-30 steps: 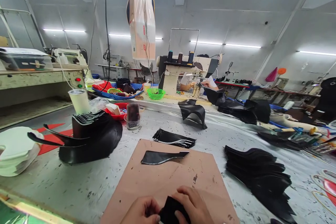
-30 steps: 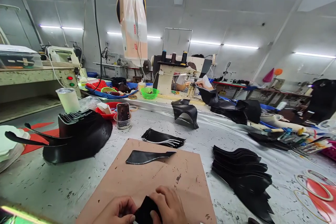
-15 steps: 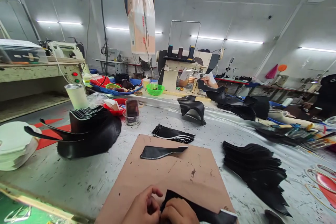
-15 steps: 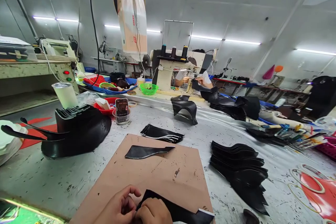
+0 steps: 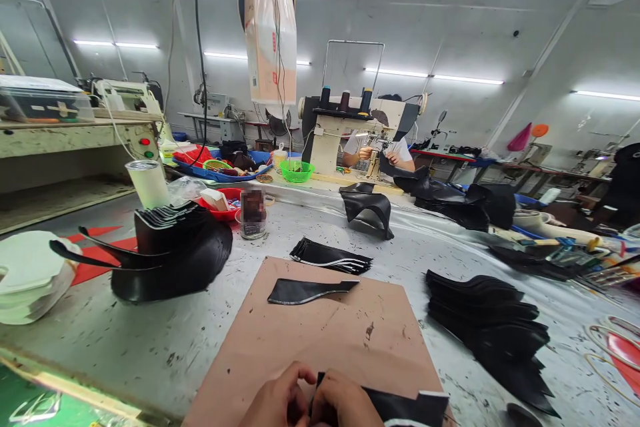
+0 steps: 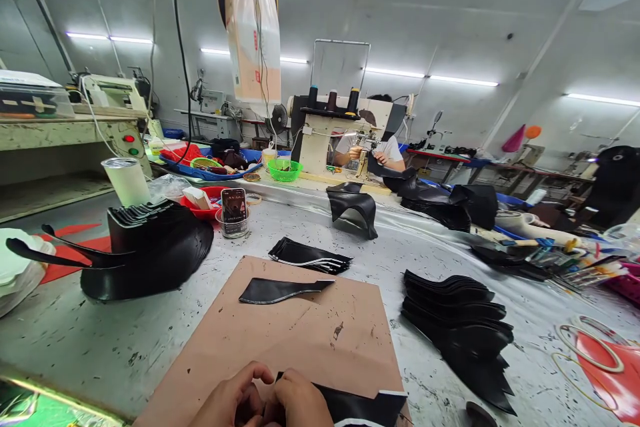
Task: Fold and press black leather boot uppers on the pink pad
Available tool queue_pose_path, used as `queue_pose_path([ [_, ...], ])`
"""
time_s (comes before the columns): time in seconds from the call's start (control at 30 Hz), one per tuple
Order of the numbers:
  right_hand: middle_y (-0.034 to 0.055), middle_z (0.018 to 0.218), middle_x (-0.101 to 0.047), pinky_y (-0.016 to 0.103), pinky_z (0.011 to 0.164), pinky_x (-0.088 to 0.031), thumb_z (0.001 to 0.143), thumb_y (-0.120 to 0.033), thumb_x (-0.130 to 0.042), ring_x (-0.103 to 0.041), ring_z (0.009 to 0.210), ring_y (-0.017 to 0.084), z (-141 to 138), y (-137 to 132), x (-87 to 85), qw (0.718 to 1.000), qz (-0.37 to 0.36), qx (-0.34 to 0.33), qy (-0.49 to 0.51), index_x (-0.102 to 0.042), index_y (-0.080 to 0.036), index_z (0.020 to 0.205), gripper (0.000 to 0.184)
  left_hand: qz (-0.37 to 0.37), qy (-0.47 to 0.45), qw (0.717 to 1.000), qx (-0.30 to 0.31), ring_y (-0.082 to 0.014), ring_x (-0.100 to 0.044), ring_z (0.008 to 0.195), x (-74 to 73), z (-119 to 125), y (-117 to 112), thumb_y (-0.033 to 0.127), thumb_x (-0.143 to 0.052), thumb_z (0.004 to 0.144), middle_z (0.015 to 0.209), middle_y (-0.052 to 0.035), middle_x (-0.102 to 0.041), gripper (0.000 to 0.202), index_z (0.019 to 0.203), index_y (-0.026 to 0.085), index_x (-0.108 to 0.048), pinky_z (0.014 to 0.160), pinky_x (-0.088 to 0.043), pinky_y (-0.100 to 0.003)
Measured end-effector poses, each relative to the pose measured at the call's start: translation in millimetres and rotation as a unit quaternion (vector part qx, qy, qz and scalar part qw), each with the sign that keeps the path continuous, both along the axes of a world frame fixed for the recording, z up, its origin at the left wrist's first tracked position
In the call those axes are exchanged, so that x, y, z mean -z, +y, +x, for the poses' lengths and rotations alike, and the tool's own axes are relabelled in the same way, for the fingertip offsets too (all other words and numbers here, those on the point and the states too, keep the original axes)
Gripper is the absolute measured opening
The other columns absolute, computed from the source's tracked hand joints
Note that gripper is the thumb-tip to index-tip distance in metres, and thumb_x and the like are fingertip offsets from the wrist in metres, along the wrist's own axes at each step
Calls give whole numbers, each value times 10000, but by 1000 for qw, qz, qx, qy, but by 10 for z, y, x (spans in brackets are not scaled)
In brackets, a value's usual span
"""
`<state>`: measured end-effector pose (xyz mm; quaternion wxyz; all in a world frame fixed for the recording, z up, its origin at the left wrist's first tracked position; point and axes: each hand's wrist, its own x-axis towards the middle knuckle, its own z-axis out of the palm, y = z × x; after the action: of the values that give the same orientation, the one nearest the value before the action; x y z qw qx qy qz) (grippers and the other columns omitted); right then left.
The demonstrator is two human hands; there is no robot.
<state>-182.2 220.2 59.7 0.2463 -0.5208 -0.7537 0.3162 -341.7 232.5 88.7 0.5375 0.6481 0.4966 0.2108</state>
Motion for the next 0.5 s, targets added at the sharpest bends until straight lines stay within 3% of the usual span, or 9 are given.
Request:
queue_pose_path([
  [0.07,-42,698,-559,192,549,-360,513,5,-596,-550,620,119,-23,40,-136,995,-94,17,6,-589,-203,554,213,2,1,1000,9,-101,-461,560,1,-3,-10,15,-450,528,557,109,-507,411,895,197,-490,542,-308,-220],
  [0.17,-52,676,-486,193,563,-341,485,56,-545,-517,628,110,-40,65,-226,990,-137,22,24,-538,-186,508,243,1,-2,1000,9,-99,-457,550,32,-4,-13,16,-447,523,548,112,-502,401,876,205,-472,533,-301,-219],
  [0.3,-43,754,-484,186,598,-368,508,40,-536,-517,662,105,25,56,-44,991,-96,-33,89,-556,-195,576,245,-13,-18,1000,-8,-107,-460,554,68,12,16,41,-450,531,530,112,-474,366,855,210,-424,538,-306,-225],
  [0.5,3,843,-563,217,658,-427,645,-62,-595,-553,737,133,172,2,287,985,34,-79,147,-564,-220,731,182,-39,-46,998,-30,-103,-427,535,52,10,54,120,-463,546,531,106,-444,306,816,229,-370,526,-294,-221],
])
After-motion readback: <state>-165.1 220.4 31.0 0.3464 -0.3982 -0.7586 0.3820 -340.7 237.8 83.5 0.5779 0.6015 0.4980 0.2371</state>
